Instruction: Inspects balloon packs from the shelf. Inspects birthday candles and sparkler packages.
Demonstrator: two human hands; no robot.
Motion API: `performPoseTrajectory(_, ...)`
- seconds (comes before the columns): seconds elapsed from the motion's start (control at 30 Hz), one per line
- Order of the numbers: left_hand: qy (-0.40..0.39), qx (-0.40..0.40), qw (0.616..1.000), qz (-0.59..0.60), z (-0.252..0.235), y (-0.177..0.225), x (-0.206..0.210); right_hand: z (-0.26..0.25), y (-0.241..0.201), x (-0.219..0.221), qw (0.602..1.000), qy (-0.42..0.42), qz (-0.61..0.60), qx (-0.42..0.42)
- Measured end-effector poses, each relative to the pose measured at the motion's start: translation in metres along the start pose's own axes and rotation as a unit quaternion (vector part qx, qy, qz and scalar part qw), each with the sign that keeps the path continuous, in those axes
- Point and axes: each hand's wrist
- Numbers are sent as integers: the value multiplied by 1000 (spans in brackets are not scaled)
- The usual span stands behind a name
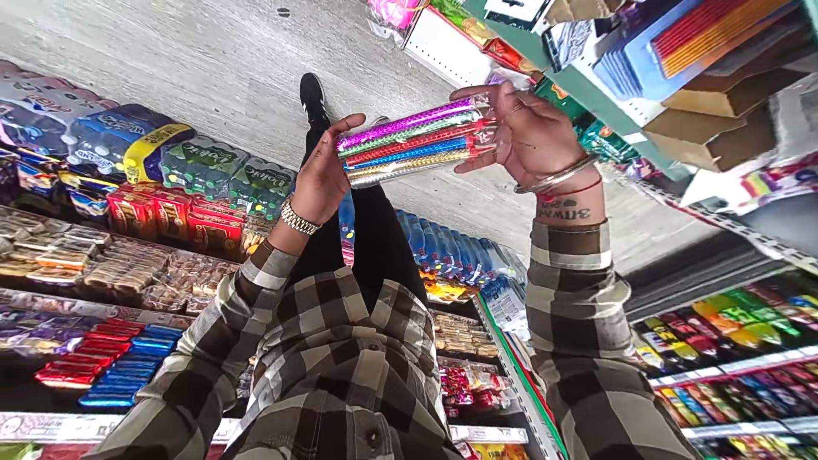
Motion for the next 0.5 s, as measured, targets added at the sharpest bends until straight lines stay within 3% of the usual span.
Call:
performPoseTrajectory(0.13, 26, -25, 999, 25, 7, -6, -5, -7, 2, 4, 1000, 5, 6, 11)
performPoseTrajectory(0.33, 51, -49, 996, 61, 11, -10, -6, -25, 16, 8, 990, 70, 13, -123)
performPoseTrajectory(0.5, 59, -66, 992, 86, 13, -11, -8, -27, 10, 7, 992, 71, 28, -103)
Point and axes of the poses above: each hand's wrist, its own z-axis away from the middle knuckle, its own x-axis out of the palm, y = z × x, and after that the axes turned 5 degrees about y, right-handed
